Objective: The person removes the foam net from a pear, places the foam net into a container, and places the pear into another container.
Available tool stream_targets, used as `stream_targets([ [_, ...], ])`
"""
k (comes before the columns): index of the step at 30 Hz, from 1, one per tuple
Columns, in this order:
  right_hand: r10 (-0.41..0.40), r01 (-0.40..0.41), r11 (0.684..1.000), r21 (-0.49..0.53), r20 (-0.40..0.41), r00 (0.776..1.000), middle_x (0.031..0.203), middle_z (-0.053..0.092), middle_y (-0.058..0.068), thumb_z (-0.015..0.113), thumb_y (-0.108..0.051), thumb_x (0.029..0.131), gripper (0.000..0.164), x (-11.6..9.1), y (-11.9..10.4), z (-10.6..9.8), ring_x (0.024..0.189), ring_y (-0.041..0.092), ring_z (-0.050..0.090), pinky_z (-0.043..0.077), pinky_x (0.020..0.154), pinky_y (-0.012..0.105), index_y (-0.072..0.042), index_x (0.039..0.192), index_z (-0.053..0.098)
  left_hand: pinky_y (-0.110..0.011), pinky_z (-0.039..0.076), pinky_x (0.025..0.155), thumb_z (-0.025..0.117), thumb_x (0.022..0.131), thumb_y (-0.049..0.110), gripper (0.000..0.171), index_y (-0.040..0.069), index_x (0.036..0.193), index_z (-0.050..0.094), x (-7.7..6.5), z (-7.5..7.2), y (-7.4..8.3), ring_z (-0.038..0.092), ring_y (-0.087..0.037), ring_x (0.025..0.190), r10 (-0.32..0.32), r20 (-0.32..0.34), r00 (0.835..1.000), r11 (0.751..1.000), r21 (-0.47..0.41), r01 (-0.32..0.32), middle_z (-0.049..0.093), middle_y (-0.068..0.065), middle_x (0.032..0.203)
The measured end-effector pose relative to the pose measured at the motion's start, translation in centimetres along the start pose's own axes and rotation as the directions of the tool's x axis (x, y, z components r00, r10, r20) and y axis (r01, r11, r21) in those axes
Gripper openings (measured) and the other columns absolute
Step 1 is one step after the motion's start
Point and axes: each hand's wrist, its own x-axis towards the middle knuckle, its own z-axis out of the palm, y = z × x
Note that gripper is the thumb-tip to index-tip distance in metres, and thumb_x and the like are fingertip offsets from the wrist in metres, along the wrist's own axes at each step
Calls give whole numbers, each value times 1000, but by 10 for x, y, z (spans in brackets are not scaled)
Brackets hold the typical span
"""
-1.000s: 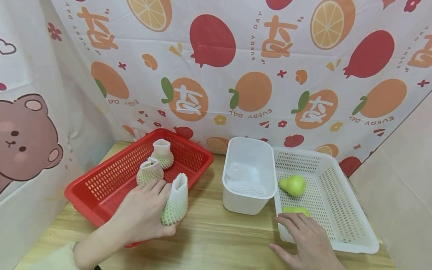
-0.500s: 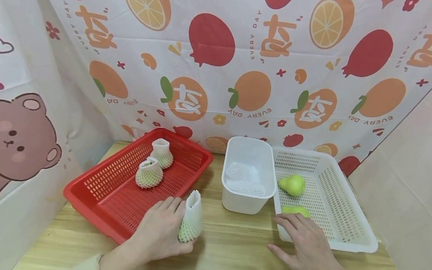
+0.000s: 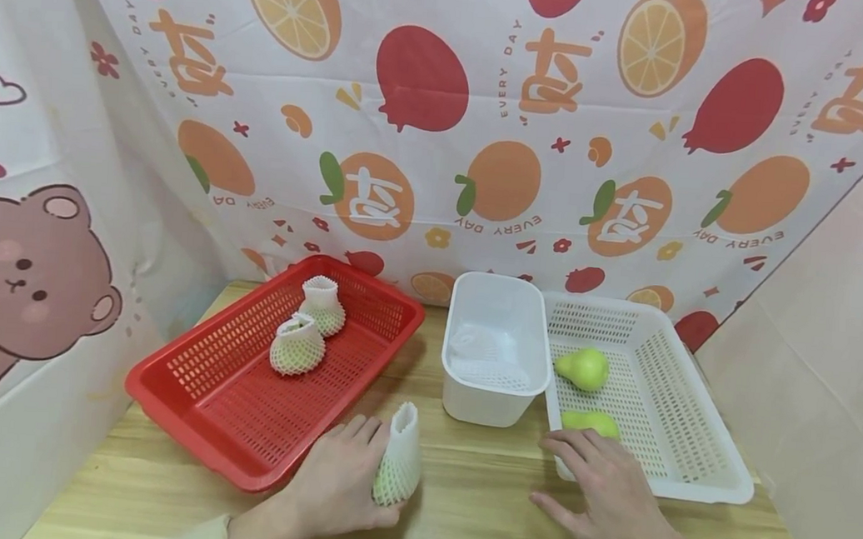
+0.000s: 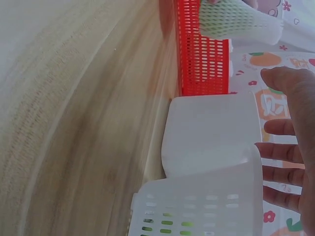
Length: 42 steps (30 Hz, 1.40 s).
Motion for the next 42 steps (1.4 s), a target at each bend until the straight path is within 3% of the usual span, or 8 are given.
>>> stream_targets([
  [10, 2, -2, 1000, 2, 5, 1000, 119, 75, -4, 69, -69, 89, 61, -2, -1, 2, 104, 17, 69, 59, 85, 38, -17, 120, 74, -36, 58, 76, 89, 56, 69, 86, 10, 113, 64, -9, 17, -2, 66, -19, 89, 12, 29, 1000, 1000, -1, -12, 69, -2, 98],
  [15, -3, 3, 1000, 3, 1, 1000, 118, 75, -4, 70, -68, 88, 59, -1, -2, 2, 102, 17, 69, 59, 83, 37, -18, 119, 74, -36, 59, 79, 89, 58, 70, 88, 9, 117, 65, -10, 18, -3, 66, -18, 91, 16, 56, 998, 1000, 0, -16, 70, -3, 101],
  [25, -3, 3, 1000, 19, -6, 1000, 118, 74, -5, 71, -68, 88, 58, 0, -3, 5, 100, 15, 69, 59, 81, 33, -18, 119, 73, -35, 56, 69, 87, 58, 75, 89, 9, 115, 65, -13, 23, -3, 63, -18, 87, 20, 95, 995, 1000, 11, -21, 67, -1, 95],
  [34, 0, 0, 999, 32, -16, 1000, 118, 75, -4, 73, -65, 87, 58, 3, -3, 4, 101, 16, 70, 59, 81, 34, -18, 120, 73, -36, 58, 71, 86, 60, 75, 89, 9, 115, 65, -14, 24, -2, 66, -19, 92, 13, 113, 994, 1000, 10, -14, 68, -3, 98],
  [42, 7, -7, 999, 35, -11, 1000, 118, 74, -4, 72, -65, 88, 57, 3, -5, 6, 102, 16, 70, 59, 82, 34, -17, 119, 74, -36, 59, 74, 86, 61, 74, 87, 9, 114, 65, -11, 23, -1, 67, -18, 92, 10, 92, 996, 1000, 4, -11, 69, -3, 99],
])
